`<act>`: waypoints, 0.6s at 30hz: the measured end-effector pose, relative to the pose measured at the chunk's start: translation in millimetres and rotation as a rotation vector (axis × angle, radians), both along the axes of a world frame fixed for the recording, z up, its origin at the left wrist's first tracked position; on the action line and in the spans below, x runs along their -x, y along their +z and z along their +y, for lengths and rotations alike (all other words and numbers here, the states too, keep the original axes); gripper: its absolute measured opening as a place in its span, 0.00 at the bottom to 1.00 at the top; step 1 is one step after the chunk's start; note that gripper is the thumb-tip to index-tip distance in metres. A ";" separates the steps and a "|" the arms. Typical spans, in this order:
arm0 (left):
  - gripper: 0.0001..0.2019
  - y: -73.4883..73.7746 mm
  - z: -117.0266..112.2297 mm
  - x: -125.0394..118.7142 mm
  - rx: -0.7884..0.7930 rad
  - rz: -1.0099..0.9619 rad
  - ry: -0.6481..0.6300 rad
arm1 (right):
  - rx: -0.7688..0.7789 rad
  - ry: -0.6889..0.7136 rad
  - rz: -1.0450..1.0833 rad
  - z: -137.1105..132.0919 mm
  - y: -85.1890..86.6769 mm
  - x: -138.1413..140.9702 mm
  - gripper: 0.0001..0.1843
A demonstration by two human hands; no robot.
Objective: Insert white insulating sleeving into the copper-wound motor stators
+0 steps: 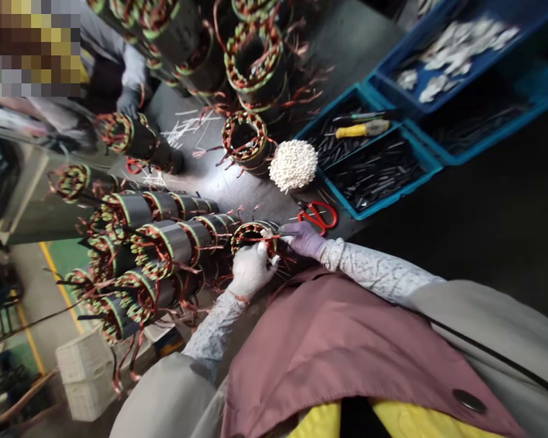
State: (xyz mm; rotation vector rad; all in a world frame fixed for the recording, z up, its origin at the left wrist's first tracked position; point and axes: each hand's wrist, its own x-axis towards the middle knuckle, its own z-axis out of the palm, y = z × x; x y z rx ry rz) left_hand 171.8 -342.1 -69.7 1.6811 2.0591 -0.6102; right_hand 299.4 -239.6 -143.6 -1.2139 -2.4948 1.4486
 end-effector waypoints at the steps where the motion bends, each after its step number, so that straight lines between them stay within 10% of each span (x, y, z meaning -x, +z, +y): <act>1: 0.18 1.3 0.6 0.1 0.010 0.016 0.005 | -0.007 0.000 -0.004 9.9 1.6 -13.4 0.10; 7: 0.18 5.1 2.9 -3.3 0.051 0.049 0.014 | -0.243 0.127 -0.519 103.7 7.6 -122.6 0.15; 12: 0.20 3.2 1.5 -4.3 0.047 0.022 0.004 | -0.199 0.359 -0.823 135.4 6.6 -115.3 0.14; 18: 0.22 1.6 -0.9 -5.5 0.011 0.026 0.021 | -0.248 0.125 -0.755 133.2 5.0 -115.3 0.18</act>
